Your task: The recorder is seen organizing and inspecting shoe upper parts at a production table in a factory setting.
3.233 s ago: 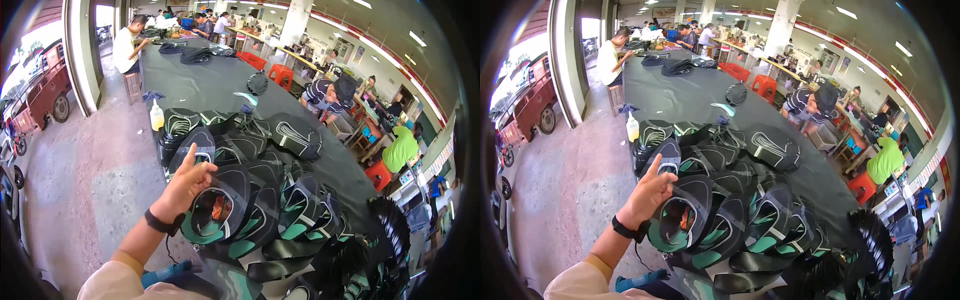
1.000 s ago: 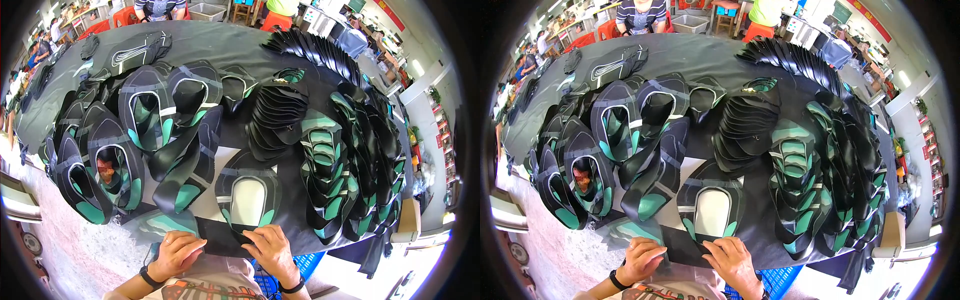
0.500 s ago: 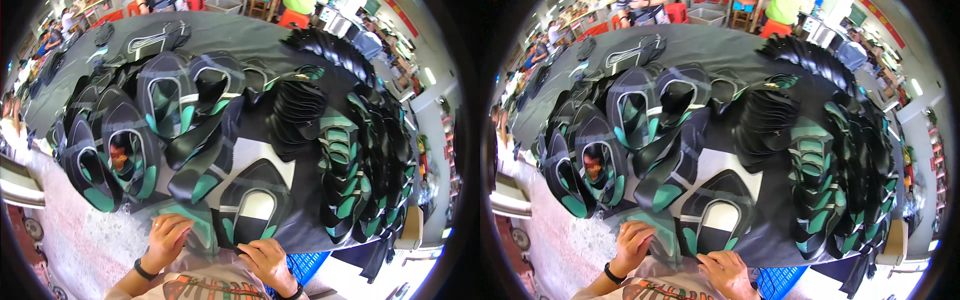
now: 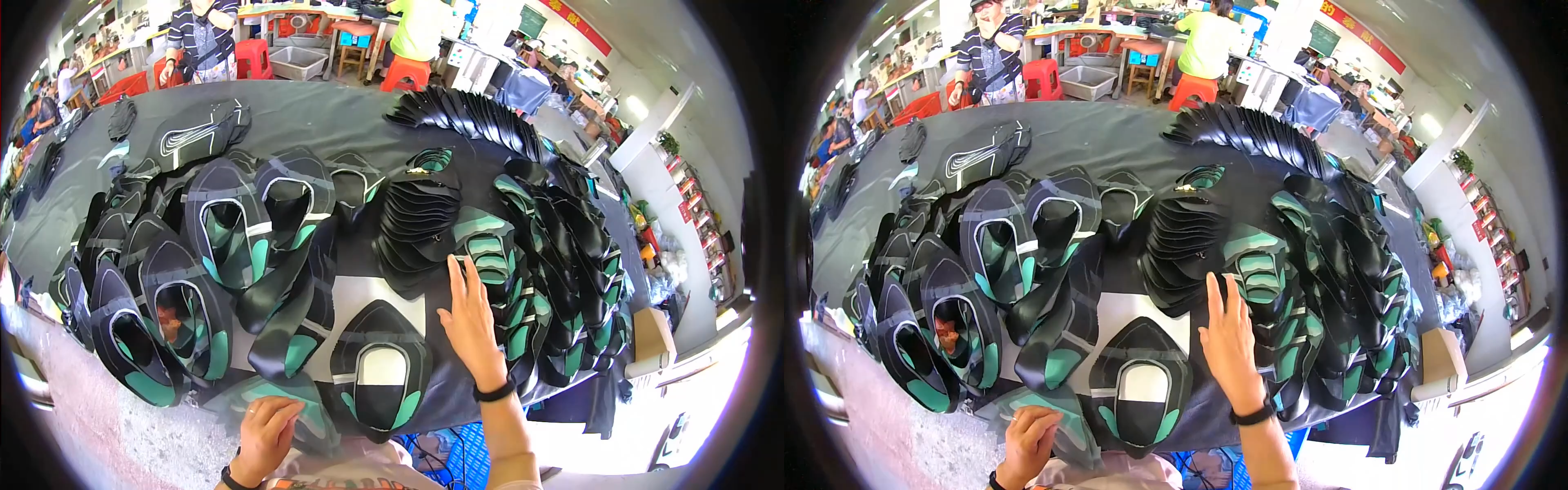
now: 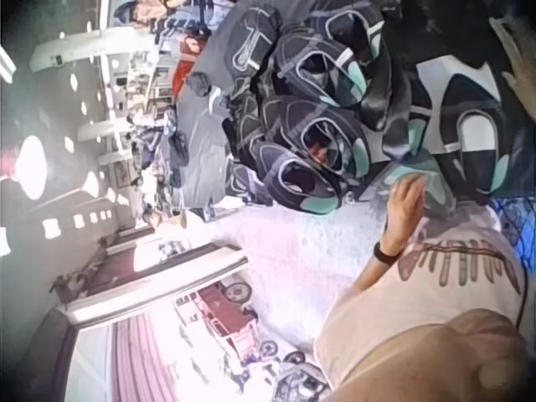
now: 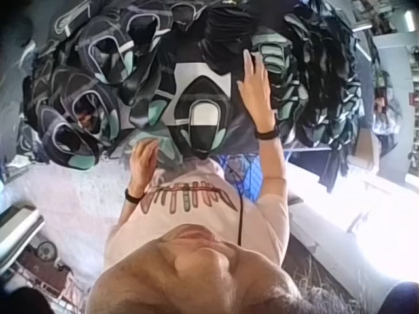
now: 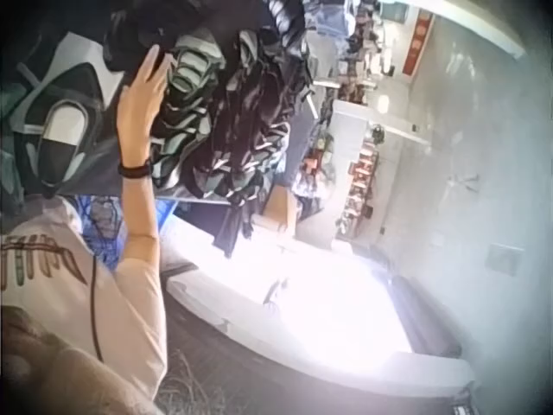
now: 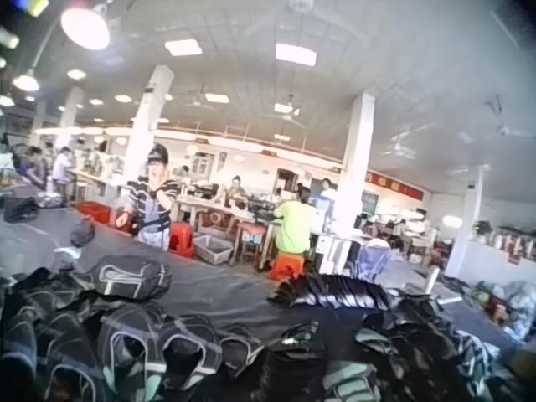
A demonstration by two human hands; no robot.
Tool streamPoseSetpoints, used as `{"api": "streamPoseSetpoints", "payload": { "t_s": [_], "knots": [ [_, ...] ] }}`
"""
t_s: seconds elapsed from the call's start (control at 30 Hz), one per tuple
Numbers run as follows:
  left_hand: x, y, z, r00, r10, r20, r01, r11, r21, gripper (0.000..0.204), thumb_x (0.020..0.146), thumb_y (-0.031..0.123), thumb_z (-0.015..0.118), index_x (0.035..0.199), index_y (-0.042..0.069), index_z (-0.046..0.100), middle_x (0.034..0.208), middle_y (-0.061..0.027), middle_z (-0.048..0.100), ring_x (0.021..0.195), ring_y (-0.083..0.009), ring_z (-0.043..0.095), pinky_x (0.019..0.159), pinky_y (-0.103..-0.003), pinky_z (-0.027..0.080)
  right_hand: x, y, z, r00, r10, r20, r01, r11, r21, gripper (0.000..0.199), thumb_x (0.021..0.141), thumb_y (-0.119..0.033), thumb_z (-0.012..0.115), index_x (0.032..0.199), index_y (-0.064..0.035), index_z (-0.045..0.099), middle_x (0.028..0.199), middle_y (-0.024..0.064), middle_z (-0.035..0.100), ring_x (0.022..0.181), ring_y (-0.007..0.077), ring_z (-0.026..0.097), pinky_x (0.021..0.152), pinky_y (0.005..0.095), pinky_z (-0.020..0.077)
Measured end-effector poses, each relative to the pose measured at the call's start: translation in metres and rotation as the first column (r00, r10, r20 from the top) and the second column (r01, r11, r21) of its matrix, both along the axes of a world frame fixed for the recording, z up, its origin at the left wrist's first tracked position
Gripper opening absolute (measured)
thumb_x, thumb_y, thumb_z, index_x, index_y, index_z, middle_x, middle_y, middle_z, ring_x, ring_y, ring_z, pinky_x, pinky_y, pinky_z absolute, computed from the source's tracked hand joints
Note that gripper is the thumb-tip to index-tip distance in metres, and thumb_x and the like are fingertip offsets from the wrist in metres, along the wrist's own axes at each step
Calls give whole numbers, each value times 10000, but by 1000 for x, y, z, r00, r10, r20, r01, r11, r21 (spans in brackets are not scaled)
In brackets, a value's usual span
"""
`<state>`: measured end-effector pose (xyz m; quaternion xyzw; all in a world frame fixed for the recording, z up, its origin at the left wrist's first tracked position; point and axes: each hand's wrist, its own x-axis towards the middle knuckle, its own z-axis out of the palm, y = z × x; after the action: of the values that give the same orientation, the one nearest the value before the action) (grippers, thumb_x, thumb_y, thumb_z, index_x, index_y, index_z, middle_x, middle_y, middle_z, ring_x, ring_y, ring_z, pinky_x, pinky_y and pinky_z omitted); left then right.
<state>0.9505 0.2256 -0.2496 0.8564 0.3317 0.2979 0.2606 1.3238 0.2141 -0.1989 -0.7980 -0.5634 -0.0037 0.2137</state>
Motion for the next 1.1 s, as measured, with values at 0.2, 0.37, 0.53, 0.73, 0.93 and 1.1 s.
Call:
{"api": "streamPoseSetpoints", "payload": {
  "t_s": [0.2, 0.37, 0.53, 0.73, 0.93, 1.1],
  "knots": [
    [-7, 8, 1, 998, 30, 60, -32, 999, 26, 335, 776, -49, 707, 1092, 66, 711, 1015, -68, 711, 876, -284, 673, 754, -386, 537, 20, 32, -44, 942, 30, 333, -1, 996, -84, 1159, 672, -37, 873, 1609, -104, 196, 1625, 296, 136, 1469, 481, 286, 1139, 529, 363],
    [-13, 9, 5, 997, 28, 73, -27, 999, -25, 220, 913, -7, 655, 1125, 38, 695, 1084, -152, 699, 973, -344, 675, 816, -399, 540, 21, 50, -53, 929, -5, 371, 30, 998, -60, 995, 770, 5, 679, 1625, -148, 193, 1650, 265, 109, 1472, 481, 293, 1119, 583, 378],
    [-17, 16, 8, 995, -7, 104, 17, 995, -97, 267, 899, -19, 641, 1151, 54, 694, 1088, -158, 695, 979, -374, 668, 816, -426, 538, 0, 56, -12, 977, 0, 215, 61, 958, -279, 1038, 800, -86, 738, 1634, -188, 129, 1646, 283, 120, 1463, 503, 303, 1074, 571, 443],
    [-25, 17, -3, 978, -90, 189, 121, 979, -163, 339, 880, -21, 617, 1195, 84, 688, 1128, -144, 690, 992, -366, 663, 840, -437, 529, 28, 127, 67, 970, 160, 186, -123, 973, -196, 779, 887, -159, 702, 1560, -74, 320, 1596, 296, 293, 1457, 467, 336, 1156, 483, 378],
    [-31, 25, -11, 972, -74, 225, 124, 969, -215, 374, 841, -33, 630, 1194, 76, 688, 1090, -140, 682, 977, -366, 659, 833, -453, 524, 98, 208, 31, 952, 110, 285, -35, 966, -256, 467, 937, -272, 650, 1375, -119, 599, 1459, 183, 544, 1392, 392, 466, 1102, 495, 424],
    [-30, 40, -12, 970, -86, 226, 143, 958, -249, 414, 758, -51, 651, 1157, 48, 698, 1063, -143, 672, 935, -368, 651, 794, -451, 521, 148, 234, 43, 980, 85, -180, -111, 984, -137, 242, 964, -217, 622, 1017, -13, 740, 960, 122, 760, 906, 237, 722, 856, 344, 535]
  ]
}}
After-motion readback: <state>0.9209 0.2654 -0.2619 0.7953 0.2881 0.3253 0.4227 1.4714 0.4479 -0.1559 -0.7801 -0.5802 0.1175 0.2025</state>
